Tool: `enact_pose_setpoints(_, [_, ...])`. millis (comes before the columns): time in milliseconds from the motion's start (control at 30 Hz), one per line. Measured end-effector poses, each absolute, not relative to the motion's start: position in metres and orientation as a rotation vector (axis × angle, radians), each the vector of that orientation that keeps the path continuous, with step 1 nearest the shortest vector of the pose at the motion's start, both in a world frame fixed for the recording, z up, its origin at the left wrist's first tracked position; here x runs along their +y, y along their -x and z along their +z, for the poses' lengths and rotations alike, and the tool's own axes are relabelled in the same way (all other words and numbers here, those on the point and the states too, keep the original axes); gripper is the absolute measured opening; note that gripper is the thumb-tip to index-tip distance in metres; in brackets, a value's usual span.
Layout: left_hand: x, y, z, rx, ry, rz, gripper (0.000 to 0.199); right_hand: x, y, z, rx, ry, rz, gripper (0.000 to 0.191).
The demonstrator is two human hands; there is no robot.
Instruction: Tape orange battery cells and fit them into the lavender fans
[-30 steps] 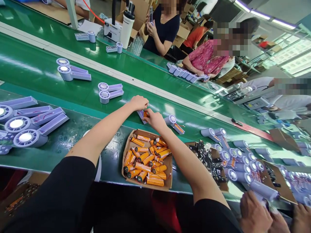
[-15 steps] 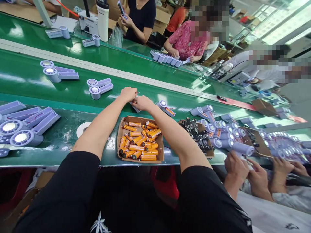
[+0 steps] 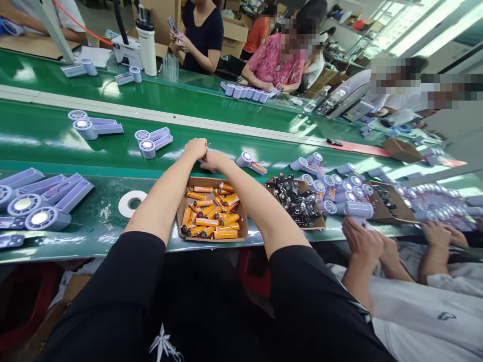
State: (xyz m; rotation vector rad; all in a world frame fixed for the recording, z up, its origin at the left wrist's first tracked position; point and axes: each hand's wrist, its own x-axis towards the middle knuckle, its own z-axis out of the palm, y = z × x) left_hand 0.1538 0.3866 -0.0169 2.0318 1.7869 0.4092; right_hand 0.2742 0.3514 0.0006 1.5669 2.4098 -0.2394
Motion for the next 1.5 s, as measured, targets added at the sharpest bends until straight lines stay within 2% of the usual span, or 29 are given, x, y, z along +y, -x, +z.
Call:
enact_pose_setpoints(167, [0.349,-0.134,0.001,1.688,-2.084,0.552,0.041,0.346,-0.298,0.005,2.503,-1.499,-0.184,0.047])
enact_pose_setpoints(267, [0.281,-0.085,-0.004,1.643,-2.1,0.671,0.048,0.34,-0.311,-0.004,2.552,-1.543,-0.159,0.054])
enact_pose_setpoints(367, [0.192,-0.02,-0.017,1.692,-2.054,0.798,0.042,0.34,-0.318,-0.016,2.581,-1.591,-0.199,0.053])
enact_pose_setpoints(467, [0.123,0.043,-0.028,1.849,-2.134,0.713,0.045,0.348,-0.319,-0.019,2.611,-1.581,-0.214,0.047])
enact_pose_setpoints(567, [0.096,0.084,-0.041,1.717,-2.308,0.438,0.053,0.348,-0.318,-0.006,2.577,-1.548,-0.188,0.045])
enact_pose_setpoints(633, [0.094,0.094,-0.047,1.622,-2.386,0.334,0.048,0.333,-0.314,0.013,2.508,-1.577,-0.188,0.045])
enact_pose_setpoints(733, [0.09,0.085,-0.041,1.671,-2.511,0.488,0.029,0.279,-0.307,0.042,2.617,-1.717,-0.229,0.043])
enact_pose_setpoints(767, [0.087,0.077,-0.035,1.688,-2.563,0.587,0.026,0.254,-0.304,0.049,2.737,-1.746,-0.304,0.043])
enact_pose_setpoints(833, [0.078,0.056,-0.021,1.65,-2.665,0.776,0.029,0.2,-0.297,0.058,2.925,-1.658,-0.684,0.046])
enact_pose_setpoints(933, [0.066,0.024,-0.002,1.481,-2.748,0.892,0.039,0.127,-0.282,0.053,2.927,-1.252,-1.298,0.043])
enact_pose_setpoints(1033, [0.064,0.008,0.003,1.371,-2.755,0.923,0.045,0.08,-0.262,0.029,2.874,-0.894,-1.658,0.038])
enact_pose_setpoints(1067, [0.065,0.006,0.002,1.356,-2.746,0.954,0.046,0.07,-0.257,0.02,2.877,-0.809,-1.654,0.04])
enact_pose_setpoints(1133, [0.069,0.008,-0.002,1.378,-2.697,1.061,0.047,0.058,-0.252,0.007,2.911,-0.76,-1.403,0.038])
enact_pose_setpoints(1200, [0.071,0.013,-0.005,1.46,-2.609,1.18,0.048,0.059,-0.256,0.005,2.941,-0.854,-1.038,0.033])
enact_pose_setpoints(1267, [0.071,0.017,-0.006,1.549,-2.544,1.228,0.048,0.074,-0.269,0.011,2.968,-1.023,-0.813,0.043])
enact_pose_setpoints(1367, [0.069,0.019,-0.007,1.585,-2.57,1.217,0.043,0.121,-0.291,0.025,2.954,-1.315,-0.613,0.04])
enact_pose_setpoints(1500, [0.072,0.009,-0.014,1.54,-2.635,1.21,0.037,0.182,-0.3,0.024,2.762,-1.23,-0.582,0.027])
